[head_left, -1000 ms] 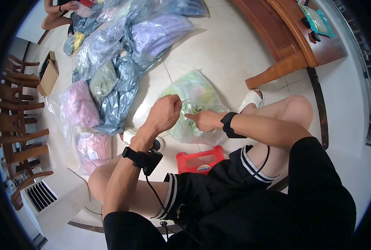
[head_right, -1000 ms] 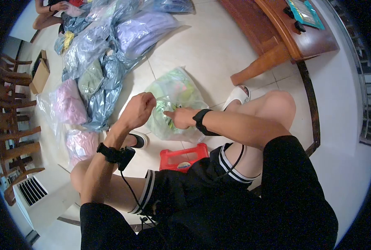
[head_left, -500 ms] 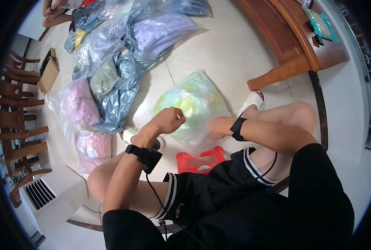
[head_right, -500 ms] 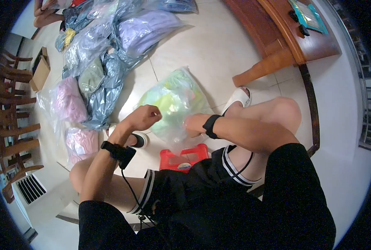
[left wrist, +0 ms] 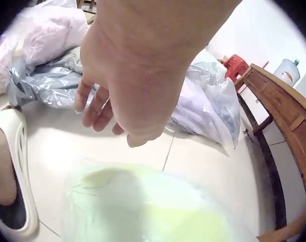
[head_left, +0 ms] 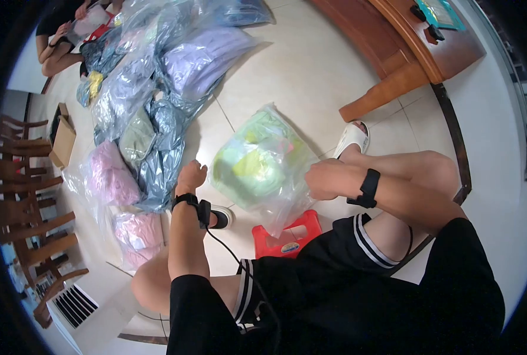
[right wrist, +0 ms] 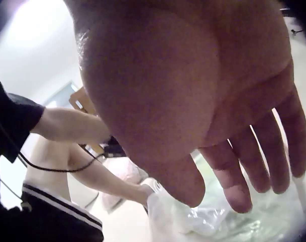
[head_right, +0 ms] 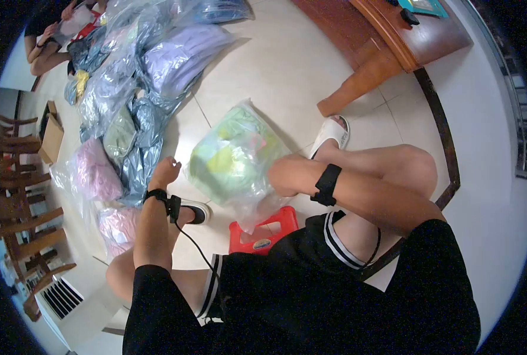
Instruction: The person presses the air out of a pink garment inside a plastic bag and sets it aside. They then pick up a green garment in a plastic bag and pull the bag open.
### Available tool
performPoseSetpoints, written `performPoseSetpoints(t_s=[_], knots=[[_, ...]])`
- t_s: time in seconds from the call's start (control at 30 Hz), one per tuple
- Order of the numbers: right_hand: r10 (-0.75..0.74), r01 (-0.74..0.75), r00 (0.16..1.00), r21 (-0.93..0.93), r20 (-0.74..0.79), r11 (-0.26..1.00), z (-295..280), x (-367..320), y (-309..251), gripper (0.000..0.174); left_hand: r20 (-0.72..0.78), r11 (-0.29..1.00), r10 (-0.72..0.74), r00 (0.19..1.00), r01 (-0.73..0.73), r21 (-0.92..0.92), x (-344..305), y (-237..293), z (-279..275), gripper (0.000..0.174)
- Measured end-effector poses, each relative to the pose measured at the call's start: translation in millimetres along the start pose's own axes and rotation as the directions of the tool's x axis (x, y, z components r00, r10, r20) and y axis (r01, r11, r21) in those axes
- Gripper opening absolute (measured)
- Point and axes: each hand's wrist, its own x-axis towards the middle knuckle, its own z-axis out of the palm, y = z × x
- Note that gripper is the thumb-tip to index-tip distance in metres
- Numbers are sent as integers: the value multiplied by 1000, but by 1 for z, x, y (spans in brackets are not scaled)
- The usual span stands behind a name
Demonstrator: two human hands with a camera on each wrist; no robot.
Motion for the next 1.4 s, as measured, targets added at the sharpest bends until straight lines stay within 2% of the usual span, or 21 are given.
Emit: performPoseSetpoints(t_s=[0.1,0.13,0.2,0.23,0.33,0.37,0.43,0.53,0.57,0.67,0.8,0.9,1.0,1.07,1.1,1.13,1.3,1.4], knots=[[-104,109,977,15,-189,994,-14,-18,-10,21,-58,977,88,994,-98,-190,22,24,3,58],[-146,150,954,-3,-263,989,-17,-24,-14,19,-78,970,121,990,-135,-204,30,32,8,63],[-199,203,929,-20,-311,979,-27,-38,-21,18,-125,948,191,974,-216,-234,50,49,22,72],[-224,226,916,-34,-332,974,-30,-44,-22,17,-115,943,174,978,-199,-266,60,53,34,80],[-180,192,912,-4,-368,981,-31,-54,-19,20,-56,915,166,985,-175,-362,85,57,69,81],[-140,146,939,-5,-313,989,-36,-55,-21,24,-82,889,186,979,-204,-411,96,56,78,81],[-143,149,927,-10,-346,989,-38,-56,-23,23,-120,830,228,966,-257,-495,107,54,93,82],[-118,116,930,-27,-347,993,-28,-53,-28,24,14,836,169,986,-136,-531,119,58,95,86],[-114,107,933,-39,-341,993,-25,-52,-31,25,79,878,55,995,-11,-478,120,61,93,87],[-119,119,954,-16,-276,993,-24,-54,-35,28,173,833,46,984,57,-550,112,70,79,81],[-156,147,932,-52,-327,988,-17,-51,-36,28,111,733,137,984,-25,-680,97,92,70,68],[-157,127,926,-107,-344,986,-10,-46,-34,25,86,684,150,985,-41,-728,84,117,30,60],[-173,128,921,-150,-350,980,-3,-41,-34,22,-133,735,220,966,-254,-628,95,122,-5,60],[-176,122,920,-171,-349,978,-5,-45,-34,20,-293,756,287,912,-403,-516,86,137,-48,61],[-172,111,921,-188,-350,976,-7,-48,-36,20,-297,803,268,916,-383,-457,90,136,-64,62],[-170,101,920,-204,-354,974,-8,-52,-38,19,-358,788,263,896,-413,-457,84,142,-81,61],[-196,143,911,-170,-363,975,-4,-50,-45,16,-497,847,352,793,-496,-191,48,166,-164,59],[-215,163,908,-169,-359,972,0,-49,-44,16,-558,826,369,744,-538,-171,22,180,-186,59]])
